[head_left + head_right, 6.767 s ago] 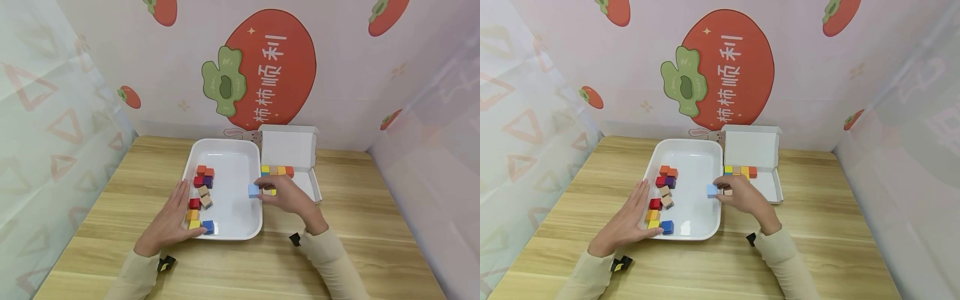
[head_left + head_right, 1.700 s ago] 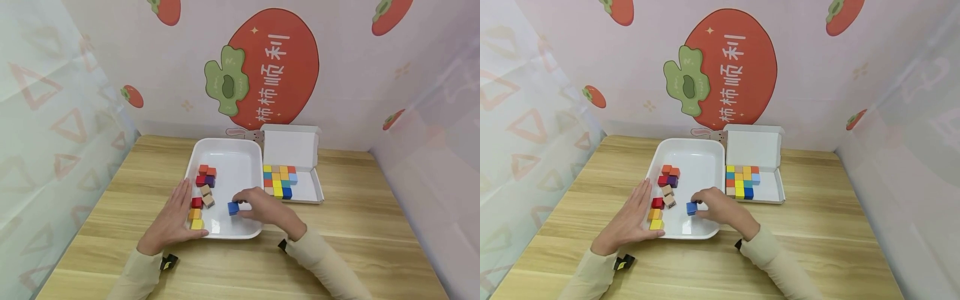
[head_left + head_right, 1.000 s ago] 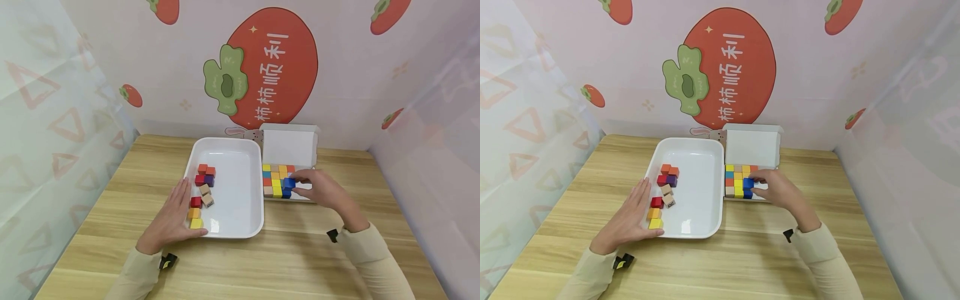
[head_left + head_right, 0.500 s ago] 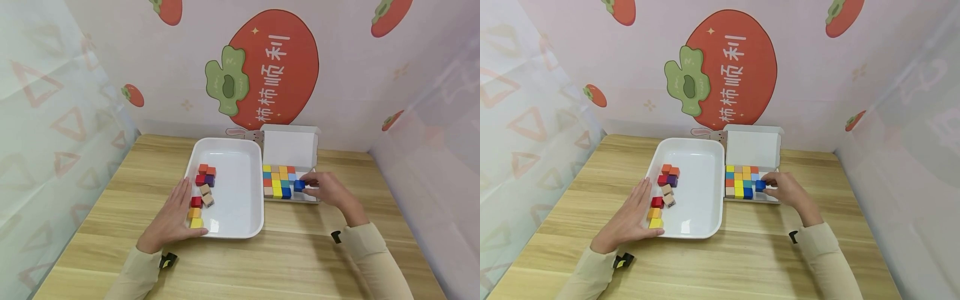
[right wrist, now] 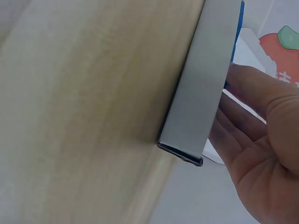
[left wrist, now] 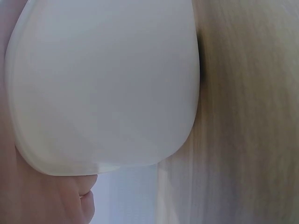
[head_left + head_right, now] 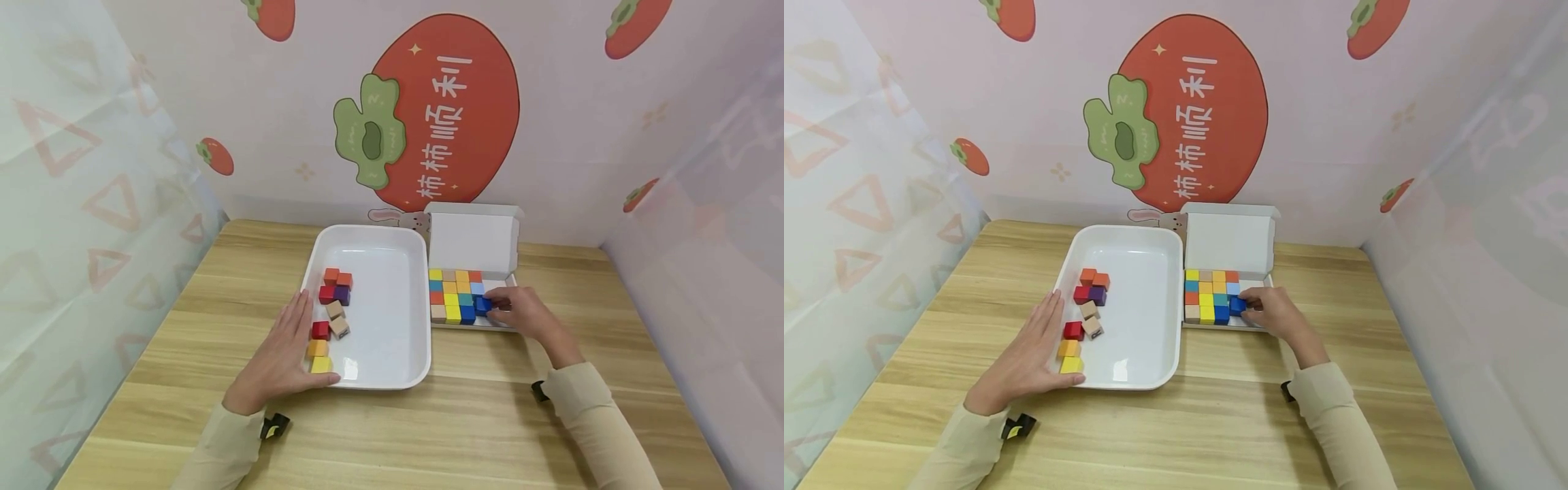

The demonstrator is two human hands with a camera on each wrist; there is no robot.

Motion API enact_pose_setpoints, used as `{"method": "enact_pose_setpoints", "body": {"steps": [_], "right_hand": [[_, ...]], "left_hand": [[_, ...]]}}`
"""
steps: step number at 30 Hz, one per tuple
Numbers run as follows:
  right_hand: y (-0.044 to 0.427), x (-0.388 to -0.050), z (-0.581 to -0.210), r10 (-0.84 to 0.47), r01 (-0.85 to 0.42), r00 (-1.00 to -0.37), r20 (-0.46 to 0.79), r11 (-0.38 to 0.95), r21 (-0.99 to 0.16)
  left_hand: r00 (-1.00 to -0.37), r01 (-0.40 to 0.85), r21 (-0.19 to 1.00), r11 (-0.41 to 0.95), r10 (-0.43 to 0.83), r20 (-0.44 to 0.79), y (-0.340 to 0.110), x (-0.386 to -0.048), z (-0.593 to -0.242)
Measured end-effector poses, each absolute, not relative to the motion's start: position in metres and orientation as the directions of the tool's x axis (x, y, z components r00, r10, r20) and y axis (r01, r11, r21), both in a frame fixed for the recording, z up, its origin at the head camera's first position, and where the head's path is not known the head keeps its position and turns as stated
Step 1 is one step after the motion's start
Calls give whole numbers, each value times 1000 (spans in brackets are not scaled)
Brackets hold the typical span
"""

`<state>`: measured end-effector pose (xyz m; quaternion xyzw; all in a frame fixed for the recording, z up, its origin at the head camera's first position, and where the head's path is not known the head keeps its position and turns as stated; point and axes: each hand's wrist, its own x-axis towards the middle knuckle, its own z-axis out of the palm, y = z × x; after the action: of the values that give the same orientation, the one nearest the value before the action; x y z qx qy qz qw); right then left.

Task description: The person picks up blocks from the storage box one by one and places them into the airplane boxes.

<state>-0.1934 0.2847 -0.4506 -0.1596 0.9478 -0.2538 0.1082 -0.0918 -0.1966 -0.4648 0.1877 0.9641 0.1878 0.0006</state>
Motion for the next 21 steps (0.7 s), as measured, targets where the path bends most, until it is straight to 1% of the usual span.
{"method": "enact_pose_setpoints", "body": {"steps": [9,15,21], "right_hand": [[279,-193,-457,-299,-206,-947,-113,840,-502],[274,-193,-458,-289,-206,-953,-94,840,-501],[267,-190,-449,-289,-234,-955,-66,871,-433]], "left_hand": [[-928,365,365,856,367,67,-197,-92,-465],[-930,359,367,858,360,67,-197,-92,-465],[-931,356,370,858,358,64,-197,-92,-465]]}}
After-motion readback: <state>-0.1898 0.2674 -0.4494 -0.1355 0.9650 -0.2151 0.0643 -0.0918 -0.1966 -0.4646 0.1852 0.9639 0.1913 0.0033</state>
